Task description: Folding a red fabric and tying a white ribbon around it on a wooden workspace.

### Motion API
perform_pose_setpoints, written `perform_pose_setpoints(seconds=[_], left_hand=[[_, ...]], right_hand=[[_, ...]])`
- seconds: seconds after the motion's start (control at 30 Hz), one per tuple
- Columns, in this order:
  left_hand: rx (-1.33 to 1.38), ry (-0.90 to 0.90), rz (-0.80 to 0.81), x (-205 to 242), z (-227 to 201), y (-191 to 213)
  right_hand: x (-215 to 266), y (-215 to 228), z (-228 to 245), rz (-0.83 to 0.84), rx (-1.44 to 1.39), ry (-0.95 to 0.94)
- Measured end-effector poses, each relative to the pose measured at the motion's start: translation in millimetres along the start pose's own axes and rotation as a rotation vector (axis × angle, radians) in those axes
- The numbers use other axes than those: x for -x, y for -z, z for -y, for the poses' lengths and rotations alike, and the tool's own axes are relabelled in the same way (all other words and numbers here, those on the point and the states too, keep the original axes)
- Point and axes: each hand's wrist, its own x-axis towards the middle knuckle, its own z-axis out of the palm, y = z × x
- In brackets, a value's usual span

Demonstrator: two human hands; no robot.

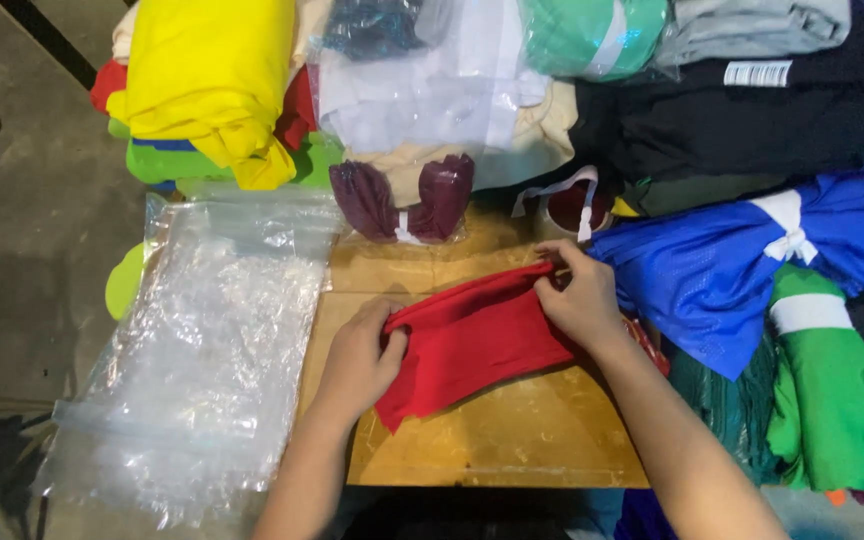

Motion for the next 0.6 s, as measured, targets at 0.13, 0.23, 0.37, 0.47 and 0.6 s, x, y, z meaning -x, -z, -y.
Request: perform_pose_setpoints(seconds=[0.13, 0.23, 0.37, 0.47, 0.6], left_hand=[[-0.015, 0.006, -0.026, 9, 2, -6], [-0.13, 0.033, -0.063, -1, 15, -13], [-0.133, 0.057, -0.113, -1, 24, -20], [-0.141, 0.047, -0.124, -5, 25, -18], [-0.089, 0.089, -0.137, -2, 21, -16]], right_hand=[[11, 1, -3, 0.022, -0.006, -0.022], [-1, -2, -3, 0.051, 0.011, -0.134], [0, -3, -11, 0.072, 0.16, -0.131], [-2, -9, -20, 0.134, 0.273, -0.102], [-1, -10, -23, 0.185, 0.201, -0.124]])
